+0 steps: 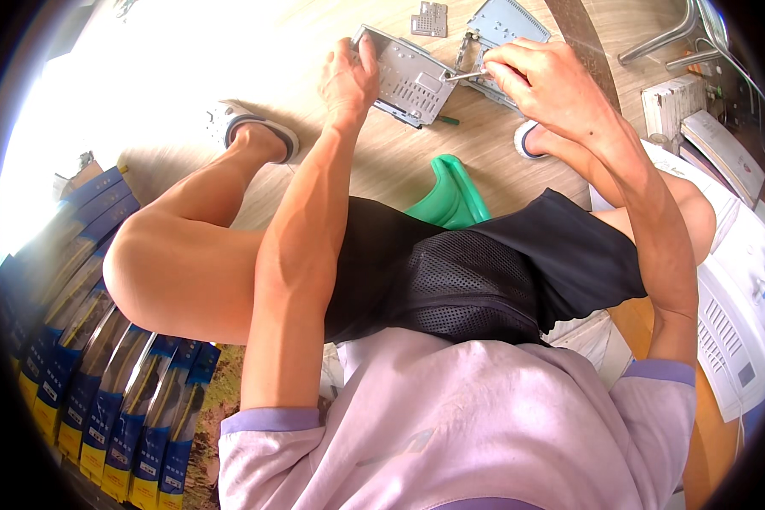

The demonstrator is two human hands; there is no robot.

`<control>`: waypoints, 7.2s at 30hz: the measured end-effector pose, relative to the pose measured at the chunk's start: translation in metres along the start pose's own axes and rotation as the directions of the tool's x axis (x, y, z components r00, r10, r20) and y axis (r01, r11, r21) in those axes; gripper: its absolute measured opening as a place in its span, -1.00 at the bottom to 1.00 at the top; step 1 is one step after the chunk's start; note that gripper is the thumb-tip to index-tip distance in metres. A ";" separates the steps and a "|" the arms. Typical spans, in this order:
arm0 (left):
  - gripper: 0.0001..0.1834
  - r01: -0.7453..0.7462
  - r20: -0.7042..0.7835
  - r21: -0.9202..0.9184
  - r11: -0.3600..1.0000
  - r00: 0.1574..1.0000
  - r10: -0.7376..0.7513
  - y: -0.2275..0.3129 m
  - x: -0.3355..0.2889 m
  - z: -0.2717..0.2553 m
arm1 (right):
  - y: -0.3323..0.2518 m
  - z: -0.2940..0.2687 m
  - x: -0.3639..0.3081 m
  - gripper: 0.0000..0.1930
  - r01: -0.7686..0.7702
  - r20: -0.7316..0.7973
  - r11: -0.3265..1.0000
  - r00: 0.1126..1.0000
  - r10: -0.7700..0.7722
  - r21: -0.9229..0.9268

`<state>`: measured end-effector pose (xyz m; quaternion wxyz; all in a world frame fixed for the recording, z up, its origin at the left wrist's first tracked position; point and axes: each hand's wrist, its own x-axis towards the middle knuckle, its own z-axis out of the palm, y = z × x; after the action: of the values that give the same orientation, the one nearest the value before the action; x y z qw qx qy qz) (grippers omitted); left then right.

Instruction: The person disassembles a car stereo unit using a screwdriver by hand. The person removes screws from the metal casing, separates the internal components, and sets the pieces aside on the floor.

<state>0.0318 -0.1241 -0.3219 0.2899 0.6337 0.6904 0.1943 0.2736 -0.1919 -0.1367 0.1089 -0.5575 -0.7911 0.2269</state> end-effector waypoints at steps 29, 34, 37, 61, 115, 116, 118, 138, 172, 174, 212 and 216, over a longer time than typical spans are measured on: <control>-0.47 -0.001 -0.007 0.003 1.000 1.000 0.001 -0.002 0.000 0.003 | -0.015 0.001 0.004 -0.70 0.141 0.057 0.988 0.989 -0.138 -0.058; -0.33 0.010 0.041 0.014 1.000 0.999 -0.010 -0.001 0.000 -0.001 | -0.024 0.015 0.005 -0.69 0.004 -0.034 0.996 0.999 -0.001 0.090; -0.34 0.016 0.061 -0.006 1.000 0.998 -0.015 0.001 -0.001 -0.003 | -0.023 0.016 0.006 -0.70 -0.176 -0.055 0.974 0.981 0.185 0.145; -0.47 -0.008 0.015 -0.021 1.000 1.000 0.008 0.000 -0.003 -0.005 | -0.023 -0.014 0.003 -0.88 0.228 0.072 0.959 0.973 -0.219 -0.165; -0.58 -0.749 0.106 0.282 0.600 0.646 0.756 -0.002 -0.031 0.009 | 0.006 0.021 0.013 -0.76 0.124 -0.130 0.987 0.985 -0.110 0.102; -0.59 -0.784 0.144 0.223 0.580 0.615 0.776 0.002 -0.033 0.009 | 0.006 0.022 0.012 -0.76 0.117 -0.126 0.988 0.987 -0.104 0.097; -0.66 -0.836 0.092 0.137 0.531 0.544 0.834 0.011 -0.038 0.012 | 0.006 0.023 0.011 -0.76 0.115 -0.119 0.989 0.987 -0.103 0.092; -0.76 -0.770 0.108 0.108 0.629 0.638 0.763 0.023 -0.047 0.043 | 0.001 0.017 0.010 -0.81 0.024 -0.046 0.985 0.999 -0.017 0.170; -0.74 -0.771 0.015 0.156 0.618 0.627 0.779 0.026 -0.047 0.043 | -0.014 0.017 0.012 -0.73 0.169 -0.022 0.985 0.986 -0.168 0.036; -0.74 -0.773 -0.013 0.142 0.618 0.623 0.782 0.026 -0.047 0.044 | -0.014 0.018 0.012 -0.77 0.170 -0.078 0.985 0.983 -0.168 0.017; -0.72 -0.791 0.261 0.269 0.550 0.610 0.749 0.019 -0.051 0.043 | -0.026 0.011 -0.003 -0.81 0.179 -0.106 0.984 0.978 -0.181 -0.026; -0.75 -0.793 0.219 0.221 0.568 0.608 0.763 0.021 -0.051 0.040 | -0.029 0.012 0.000 -0.85 0.235 -0.228 0.972 0.946 -0.231 -0.008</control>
<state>0.0749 -0.1754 -0.3309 0.1100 0.9170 0.3463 0.1647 0.2443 -0.2031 -0.1332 0.2303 -0.4812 -0.8315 0.1548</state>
